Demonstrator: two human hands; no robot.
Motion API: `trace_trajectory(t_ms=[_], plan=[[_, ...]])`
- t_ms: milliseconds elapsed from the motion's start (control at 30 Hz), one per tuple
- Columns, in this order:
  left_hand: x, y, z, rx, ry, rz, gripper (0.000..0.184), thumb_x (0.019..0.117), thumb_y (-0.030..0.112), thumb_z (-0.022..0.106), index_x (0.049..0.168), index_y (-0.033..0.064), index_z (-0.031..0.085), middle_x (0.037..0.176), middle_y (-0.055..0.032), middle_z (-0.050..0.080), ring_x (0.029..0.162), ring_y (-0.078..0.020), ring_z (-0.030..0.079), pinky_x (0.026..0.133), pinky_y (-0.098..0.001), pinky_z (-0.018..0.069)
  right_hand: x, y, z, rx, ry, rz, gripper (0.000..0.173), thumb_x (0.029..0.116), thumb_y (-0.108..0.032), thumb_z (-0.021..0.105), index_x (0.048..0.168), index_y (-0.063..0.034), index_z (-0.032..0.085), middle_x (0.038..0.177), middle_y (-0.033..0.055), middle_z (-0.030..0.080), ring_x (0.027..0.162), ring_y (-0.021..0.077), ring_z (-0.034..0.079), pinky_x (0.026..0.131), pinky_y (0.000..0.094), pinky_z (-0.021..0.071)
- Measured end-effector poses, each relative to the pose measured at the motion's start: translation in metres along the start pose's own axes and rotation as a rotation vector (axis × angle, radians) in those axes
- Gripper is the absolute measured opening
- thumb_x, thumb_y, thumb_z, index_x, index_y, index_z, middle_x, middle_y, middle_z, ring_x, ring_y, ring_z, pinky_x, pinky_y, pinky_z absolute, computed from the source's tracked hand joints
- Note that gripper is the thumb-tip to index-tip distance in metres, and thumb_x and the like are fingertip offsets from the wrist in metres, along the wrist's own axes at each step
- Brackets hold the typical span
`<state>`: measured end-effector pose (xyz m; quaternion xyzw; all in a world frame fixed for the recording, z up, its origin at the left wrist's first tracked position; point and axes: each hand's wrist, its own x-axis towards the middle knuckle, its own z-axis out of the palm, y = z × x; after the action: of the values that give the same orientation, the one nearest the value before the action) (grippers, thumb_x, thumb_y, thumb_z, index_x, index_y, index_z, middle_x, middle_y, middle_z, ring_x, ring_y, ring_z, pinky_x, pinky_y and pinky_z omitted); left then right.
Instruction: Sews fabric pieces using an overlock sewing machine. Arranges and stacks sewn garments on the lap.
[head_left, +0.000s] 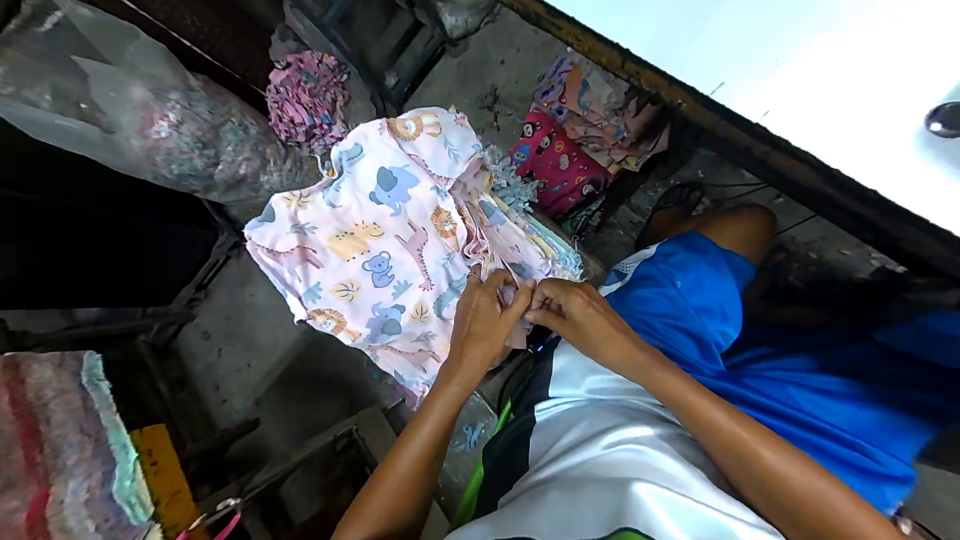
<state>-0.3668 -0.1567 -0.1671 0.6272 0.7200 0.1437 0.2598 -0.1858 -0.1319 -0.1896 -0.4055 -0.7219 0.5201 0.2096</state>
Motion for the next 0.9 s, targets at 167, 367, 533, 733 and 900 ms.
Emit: trace_trajectory(t_ms=[167, 367, 533, 733, 900], plan=[[-0.002, -0.011, -0.027, -0.067, 0.016, -0.011, 0.020, 0.0949, 0.023, 0.069, 0.089, 0.0042, 0.066, 0.087, -0.0140, 0.062, 0.076, -0.0266, 0.060, 0.066, -0.0476, 0.0487, 0.007, 0.016, 0.000, -0.042, 0.031, -0.056, 0.030, 0.0987, -0.031, 0.068, 0.093, -0.0019, 0.069, 0.087, 0.0097, 0.064, 0.075, 0.0222, 0.062, 0.069, 0.0440, 0.0526], [-0.016, -0.020, -0.064, -0.230, 0.051, -0.064, 0.016, 0.0961, 0.017, 0.060, 0.082, 0.0124, 0.056, 0.073, 0.0010, 0.052, 0.058, -0.0074, 0.047, 0.053, -0.0251, 0.0393, 0.031, 0.034, 0.008, -0.207, 0.185, 0.009, 0.020, 0.0987, -0.016, 0.068, 0.112, -0.0014, 0.069, 0.099, 0.0166, 0.067, 0.081, 0.0319, 0.068, 0.071, 0.0529, 0.0561], [-0.022, -0.012, -0.068, -0.116, 0.085, 0.010, 0.019, 0.0886, 0.013, 0.067, 0.077, 0.0134, 0.053, 0.067, 0.0034, 0.048, 0.053, -0.0035, 0.043, 0.049, -0.0201, 0.0350, 0.035, 0.035, 0.015, -0.303, 0.160, 0.065, 0.026, 0.0932, -0.021, 0.076, 0.104, 0.0015, 0.068, 0.098, 0.0197, 0.065, 0.082, 0.0368, 0.067, 0.069, 0.0558, 0.0545], [-0.018, -0.010, -0.043, 0.112, -0.017, 0.111, 0.016, 0.0914, 0.005, 0.068, 0.106, 0.0038, 0.062, 0.093, -0.0162, 0.061, 0.073, -0.0278, 0.061, 0.063, -0.0454, 0.0526, 0.023, 0.034, 0.012, -0.236, 0.208, -0.008, 0.016, 0.0951, -0.017, 0.072, 0.097, -0.0016, 0.070, 0.089, 0.0135, 0.062, 0.073, 0.0285, 0.064, 0.064, 0.0482, 0.0548], [-0.013, -0.004, -0.022, 0.175, -0.116, 0.032, 0.026, 0.1020, 0.008, 0.052, 0.116, 0.0135, 0.074, 0.108, -0.0236, 0.061, 0.085, -0.0349, 0.063, 0.072, -0.0503, 0.0525, 0.008, 0.026, 0.012, -0.166, 0.173, -0.127, 0.015, 0.0977, -0.017, 0.064, 0.098, -0.0045, 0.071, 0.087, 0.0090, 0.063, 0.068, 0.0215, 0.062, 0.060, 0.0414, 0.0532]])
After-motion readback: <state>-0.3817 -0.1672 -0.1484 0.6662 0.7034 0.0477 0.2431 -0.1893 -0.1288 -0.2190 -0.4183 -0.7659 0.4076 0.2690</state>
